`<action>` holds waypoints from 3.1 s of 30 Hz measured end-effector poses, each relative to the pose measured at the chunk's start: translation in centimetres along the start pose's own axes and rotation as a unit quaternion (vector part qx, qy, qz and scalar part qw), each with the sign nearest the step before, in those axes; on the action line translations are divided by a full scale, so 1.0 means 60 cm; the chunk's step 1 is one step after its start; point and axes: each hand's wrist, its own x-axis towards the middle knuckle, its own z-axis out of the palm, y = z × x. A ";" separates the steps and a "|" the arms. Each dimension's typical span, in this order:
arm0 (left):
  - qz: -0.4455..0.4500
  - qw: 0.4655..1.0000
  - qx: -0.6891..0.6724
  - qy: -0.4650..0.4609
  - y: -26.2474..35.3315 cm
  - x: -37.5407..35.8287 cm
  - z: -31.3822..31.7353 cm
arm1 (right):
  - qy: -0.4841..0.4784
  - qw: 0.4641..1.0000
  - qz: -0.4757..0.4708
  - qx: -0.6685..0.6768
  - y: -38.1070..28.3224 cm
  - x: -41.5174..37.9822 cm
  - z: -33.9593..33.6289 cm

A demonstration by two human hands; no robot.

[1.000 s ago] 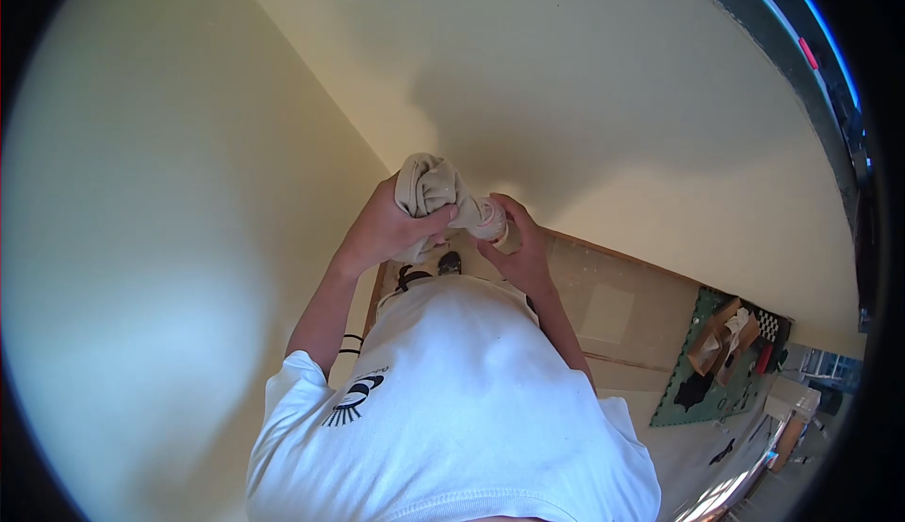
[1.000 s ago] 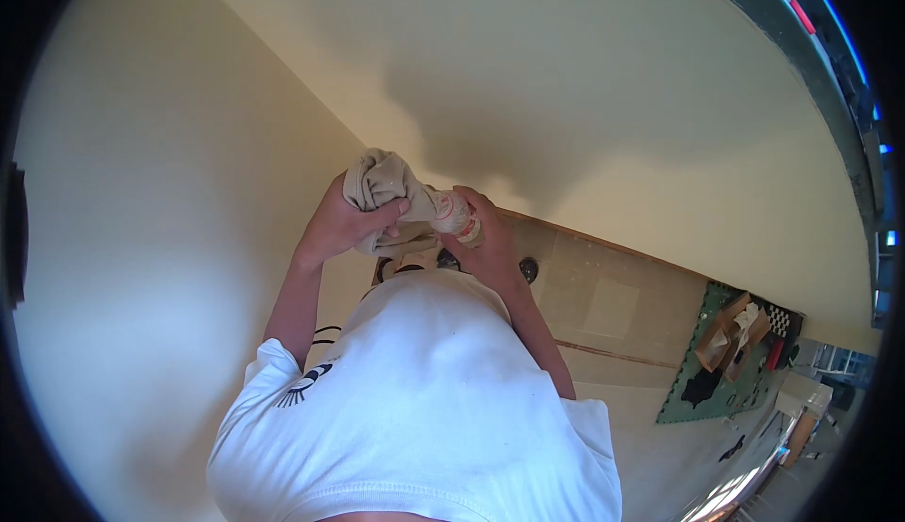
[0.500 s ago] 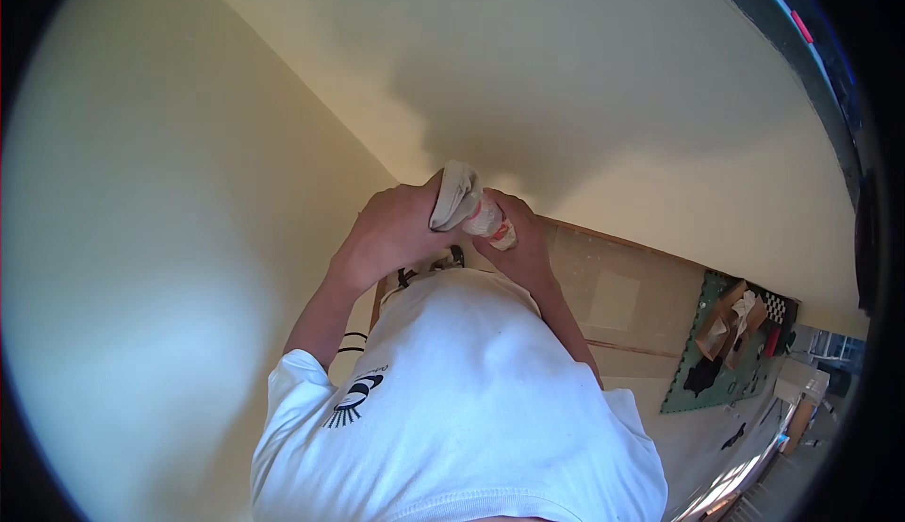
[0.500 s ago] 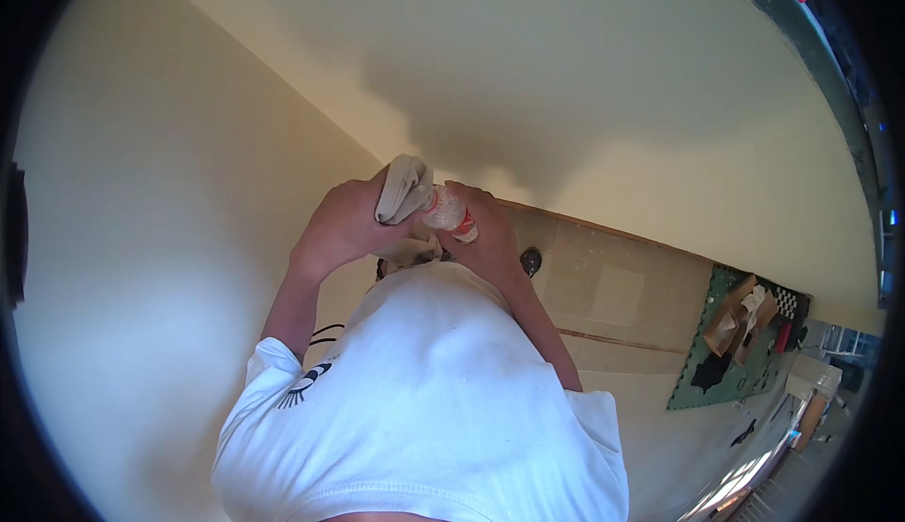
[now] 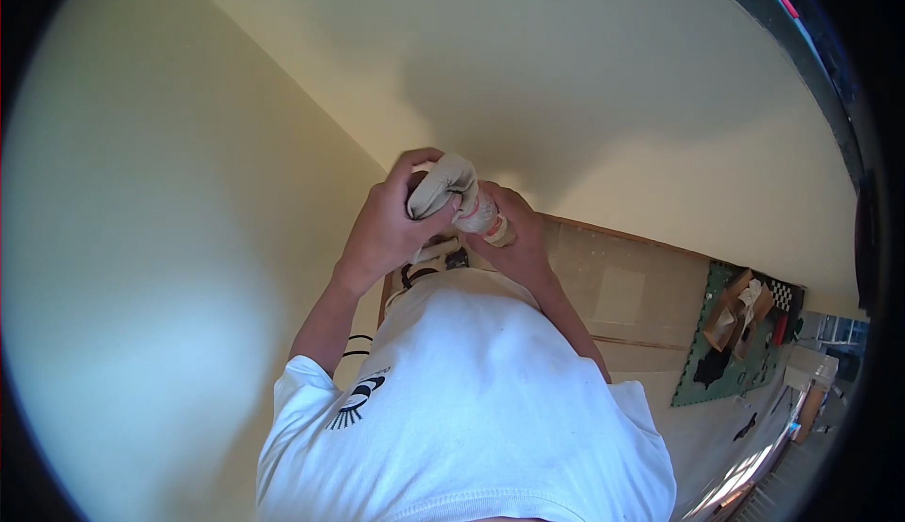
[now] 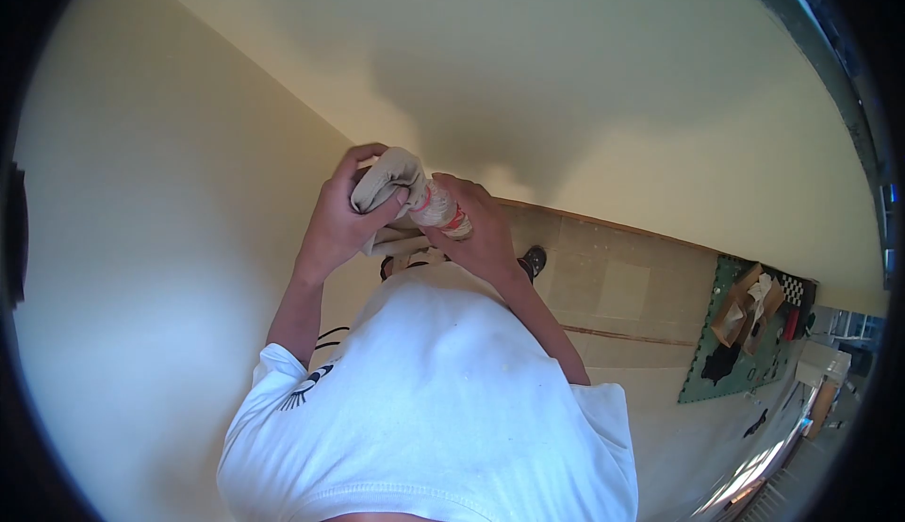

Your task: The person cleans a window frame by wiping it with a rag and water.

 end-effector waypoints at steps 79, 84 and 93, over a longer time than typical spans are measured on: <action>0.142 0.960 0.195 -0.139 0.028 -0.004 -0.076 | -0.067 0.985 -0.107 -0.113 -0.053 0.014 -0.054; 0.096 0.947 0.226 -0.209 0.040 0.002 -0.072 | -0.076 0.979 -0.126 -0.145 -0.048 0.006 -0.049; 0.042 0.974 0.073 -0.212 0.013 -0.008 -0.053 | -0.059 0.981 -0.142 -0.121 -0.046 -0.006 -0.060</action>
